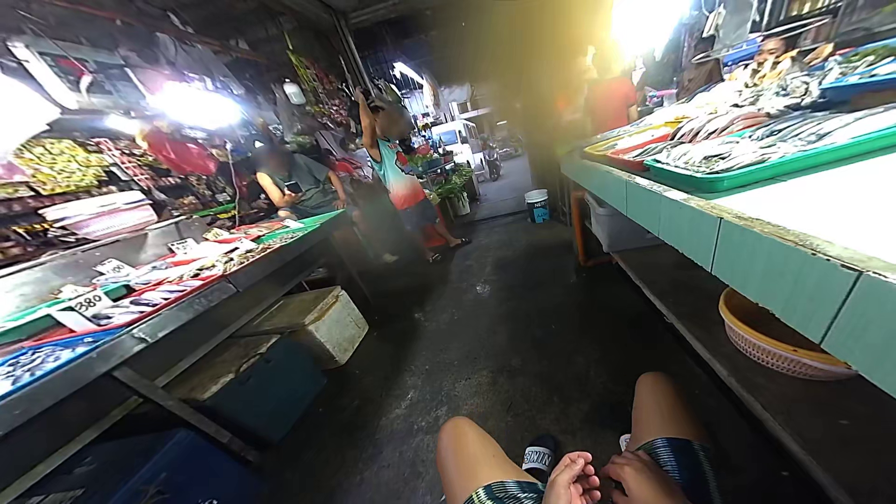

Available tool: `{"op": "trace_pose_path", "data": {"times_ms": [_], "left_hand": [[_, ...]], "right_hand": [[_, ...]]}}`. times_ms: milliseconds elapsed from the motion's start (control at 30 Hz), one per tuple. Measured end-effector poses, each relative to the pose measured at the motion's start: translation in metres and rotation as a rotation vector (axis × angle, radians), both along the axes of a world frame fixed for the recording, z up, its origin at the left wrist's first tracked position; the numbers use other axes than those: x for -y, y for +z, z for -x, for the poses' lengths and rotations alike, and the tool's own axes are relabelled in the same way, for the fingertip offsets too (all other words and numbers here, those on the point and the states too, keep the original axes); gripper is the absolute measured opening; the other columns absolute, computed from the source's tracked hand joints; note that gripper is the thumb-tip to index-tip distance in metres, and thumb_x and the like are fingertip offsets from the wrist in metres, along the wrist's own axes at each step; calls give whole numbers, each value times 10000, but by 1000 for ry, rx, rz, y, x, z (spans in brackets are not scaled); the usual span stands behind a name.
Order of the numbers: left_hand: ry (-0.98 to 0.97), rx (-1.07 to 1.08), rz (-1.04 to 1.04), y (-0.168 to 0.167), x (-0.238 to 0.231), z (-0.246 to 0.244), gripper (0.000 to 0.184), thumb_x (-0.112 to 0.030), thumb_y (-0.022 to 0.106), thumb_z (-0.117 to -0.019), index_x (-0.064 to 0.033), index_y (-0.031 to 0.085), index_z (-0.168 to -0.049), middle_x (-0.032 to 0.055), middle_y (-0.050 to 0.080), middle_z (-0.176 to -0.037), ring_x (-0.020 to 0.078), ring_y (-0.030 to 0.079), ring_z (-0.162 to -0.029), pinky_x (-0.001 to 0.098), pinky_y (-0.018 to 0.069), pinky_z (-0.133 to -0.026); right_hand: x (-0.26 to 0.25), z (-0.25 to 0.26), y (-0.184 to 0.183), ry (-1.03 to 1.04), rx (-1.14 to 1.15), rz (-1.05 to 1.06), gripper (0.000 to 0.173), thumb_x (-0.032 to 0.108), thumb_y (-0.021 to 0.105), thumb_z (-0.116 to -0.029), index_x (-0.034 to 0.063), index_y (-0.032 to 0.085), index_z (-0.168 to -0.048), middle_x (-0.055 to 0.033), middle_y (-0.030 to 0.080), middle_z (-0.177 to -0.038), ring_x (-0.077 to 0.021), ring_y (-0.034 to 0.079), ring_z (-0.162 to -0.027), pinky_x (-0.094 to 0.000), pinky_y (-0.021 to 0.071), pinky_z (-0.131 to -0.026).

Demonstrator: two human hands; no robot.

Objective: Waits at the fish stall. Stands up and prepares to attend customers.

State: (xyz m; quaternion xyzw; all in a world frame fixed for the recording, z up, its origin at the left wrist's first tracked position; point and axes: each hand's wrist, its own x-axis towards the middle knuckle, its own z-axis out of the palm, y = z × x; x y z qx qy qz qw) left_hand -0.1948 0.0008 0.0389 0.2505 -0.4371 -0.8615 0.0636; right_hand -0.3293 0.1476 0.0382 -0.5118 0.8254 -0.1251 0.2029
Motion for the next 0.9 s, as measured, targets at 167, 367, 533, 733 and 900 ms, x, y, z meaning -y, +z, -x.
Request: {"op": "trace_pose_path", "data": {"times_ms": [167, 367, 533, 733, 900], "left_hand": [[-17, -6, 10, -2, -1, -1, 281, -209, 374, -1111, -63, 582, -1231, 60, 667, -966, 181, 673, -818, 351, 583, -765], [-49, 8, 54, -6, 2, 3, 287, -213, 375, -1111, -61, 575, -1250, 57, 664, -982, 170, 669, -823, 335, 579, -763], [-40, 16, 56, -4, 0, 1, 286, -216, 373, -1111, -69, 577, -1248, 54, 664, -976, 174, 668, -824, 347, 579, -767], [2, -9, 8, -2, 0, 0, 282, -203, 380, -1111, -52, 587, -1227, 66, 667, -959, 182, 671, -811, 351, 583, -757], [-30, 0, 32, -3, 0, -1, 291, -214, 375, -1112, -57, 580, -1247, 62, 663, -978, 179, 670, -819, 348, 581, -767]], "right_hand": [[1, -1, -4, 12, -16, 26, 348, 378, 578, -972, 185, 750, -1204, -55, 728, -1218, -271, 622, -1217, -528, 404, -1100], [7, 3, -10, 47, -7, 51, 336, 371, 586, -974, 147, 755, -1160, -77, 729, -1191, -285, 631, -1195, -535, 416, -1091], [4, 2, -10, 35, -7, 48, 346, 385, 598, -968, 174, 752, -1195, -66, 729, -1204, -277, 631, -1198, -534, 419, -1087], [0, -1, -1, -8, -9, 15, 346, 373, 586, -971, 202, 746, -1226, -53, 723, -1232, -276, 616, -1222, -533, 401, -1101], [2, -1, -2, 15, -8, 9, 350, 370, 587, -974, 181, 744, -1223, -65, 719, -1237, -275, 615, -1226, -528, 394, -1109]]}}
